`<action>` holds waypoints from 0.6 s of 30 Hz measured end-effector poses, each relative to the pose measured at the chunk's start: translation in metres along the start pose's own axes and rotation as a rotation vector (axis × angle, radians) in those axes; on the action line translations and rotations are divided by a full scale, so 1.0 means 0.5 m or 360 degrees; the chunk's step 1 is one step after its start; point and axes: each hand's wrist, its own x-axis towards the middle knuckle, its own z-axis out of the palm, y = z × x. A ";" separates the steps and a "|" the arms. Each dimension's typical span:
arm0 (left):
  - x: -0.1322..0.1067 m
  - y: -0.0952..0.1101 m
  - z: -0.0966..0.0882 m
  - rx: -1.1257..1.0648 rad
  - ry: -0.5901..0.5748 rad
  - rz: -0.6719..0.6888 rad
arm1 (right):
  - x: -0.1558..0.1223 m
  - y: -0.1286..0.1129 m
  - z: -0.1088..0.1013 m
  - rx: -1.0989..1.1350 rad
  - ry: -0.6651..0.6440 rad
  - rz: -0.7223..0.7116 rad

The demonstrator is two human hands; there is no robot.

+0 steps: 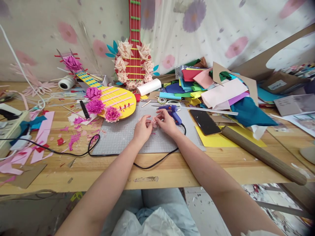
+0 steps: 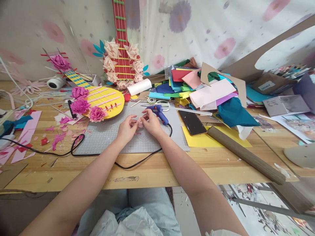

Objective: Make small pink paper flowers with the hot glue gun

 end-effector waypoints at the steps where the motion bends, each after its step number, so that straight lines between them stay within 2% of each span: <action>1: -0.001 0.002 -0.001 0.0053 0.0021 0.0033 | 0.000 0.001 -0.001 -0.0002 -0.0006 -0.0002; 5: -0.005 0.007 -0.004 0.0178 0.0163 0.0184 | 0.001 0.003 -0.003 0.0043 -0.0030 -0.0012; 8: -0.004 0.009 -0.004 0.0177 0.0252 0.0219 | 0.001 0.004 -0.003 0.0046 -0.0053 -0.0014; 15: 0.004 0.009 0.005 -0.0240 0.0061 -0.0075 | -0.003 0.002 -0.002 -0.0028 -0.0160 -0.0084; 18: 0.008 0.006 0.009 -0.0320 0.0052 -0.0095 | -0.004 -0.001 -0.002 -0.0045 -0.0142 -0.0052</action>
